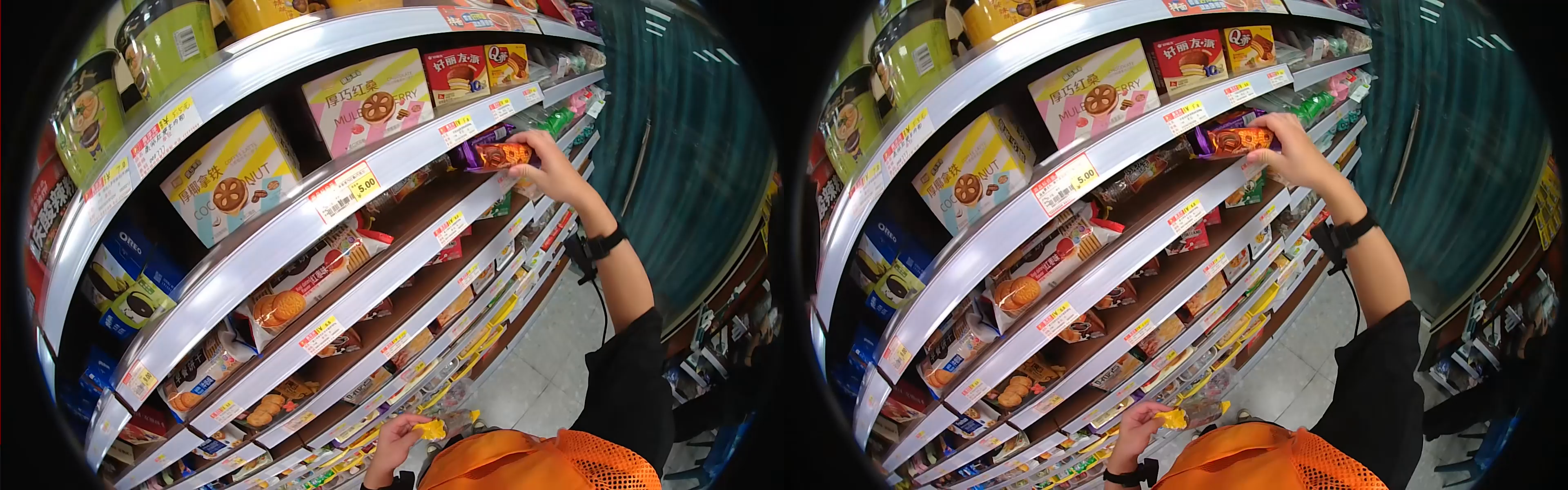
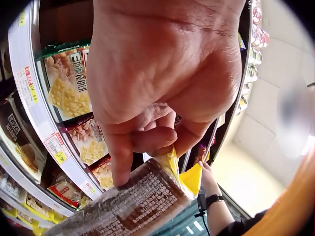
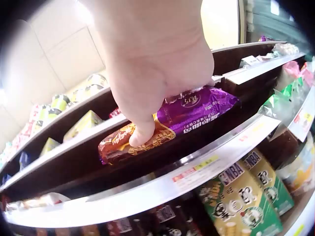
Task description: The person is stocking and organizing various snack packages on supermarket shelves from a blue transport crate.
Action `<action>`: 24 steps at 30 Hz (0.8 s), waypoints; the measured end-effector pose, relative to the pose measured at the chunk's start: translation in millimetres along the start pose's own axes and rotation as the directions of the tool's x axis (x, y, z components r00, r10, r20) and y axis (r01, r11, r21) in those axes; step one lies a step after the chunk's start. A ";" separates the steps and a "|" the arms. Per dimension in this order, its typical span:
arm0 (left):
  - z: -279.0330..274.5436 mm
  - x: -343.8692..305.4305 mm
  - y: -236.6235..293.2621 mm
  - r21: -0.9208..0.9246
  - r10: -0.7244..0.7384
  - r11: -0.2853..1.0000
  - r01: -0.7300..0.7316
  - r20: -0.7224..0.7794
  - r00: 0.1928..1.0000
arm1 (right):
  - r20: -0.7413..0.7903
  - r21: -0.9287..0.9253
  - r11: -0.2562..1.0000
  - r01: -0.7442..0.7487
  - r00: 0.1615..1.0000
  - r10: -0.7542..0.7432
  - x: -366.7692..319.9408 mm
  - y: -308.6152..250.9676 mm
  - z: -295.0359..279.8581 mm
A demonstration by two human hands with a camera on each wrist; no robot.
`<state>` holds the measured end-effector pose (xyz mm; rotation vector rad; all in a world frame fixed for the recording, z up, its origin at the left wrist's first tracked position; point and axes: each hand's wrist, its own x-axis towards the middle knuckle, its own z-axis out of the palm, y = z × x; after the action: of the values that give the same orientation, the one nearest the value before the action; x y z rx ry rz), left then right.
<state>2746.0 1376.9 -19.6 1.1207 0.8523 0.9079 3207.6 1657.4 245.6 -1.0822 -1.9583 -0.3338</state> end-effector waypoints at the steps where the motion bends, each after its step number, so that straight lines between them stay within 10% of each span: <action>1: 0.4 -1.3 1.6 -0.016 -0.021 1.000 0.021 -0.026 0.999 | 0.006 -0.074 0.997 0.007 1.000 -0.007 7.2 11.6 4.9; 5: -2.2 3.3 -1.0 -0.144 0.023 0.988 -0.052 -0.191 0.981 | 0.100 -0.248 0.969 -0.015 0.994 0.041 28.9 47.7 20.6; 8: 2.2 3.4 19.9 -0.169 0.139 0.969 -0.182 -0.237 0.962 | 0.387 0.196 0.878 -0.436 0.857 0.340 47.1 50.9 8.5; 12: 10.9 10.5 43.1 -0.251 0.271 0.898 -0.361 -0.331 0.904 | 0.421 0.193 0.962 -0.190 0.902 0.094 60.4 121.8 23.0; 19: 19.0 33.5 68.6 -0.502 0.329 0.719 -0.481 -0.365 0.871 | 0.457 0.095 0.975 -0.199 0.879 0.134 65.2 116.7 20.2; 22: 21.8 39.6 80.0 -0.590 0.298 0.673 -0.446 -0.335 0.894 | 0.013 -0.128 0.991 0.027 1.000 -0.025 39.9 98.1 22.9; 24: 26.6 46.8 85.8 -0.565 0.325 0.679 -0.468 -0.340 0.882 | 0.028 -0.020 0.993 0.114 0.993 -0.113 24.8 52.4 16.0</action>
<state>2774.3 1425.6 64.5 0.6072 0.3905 1.5740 3233.8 1711.6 247.1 -0.9954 -2.0487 -0.4047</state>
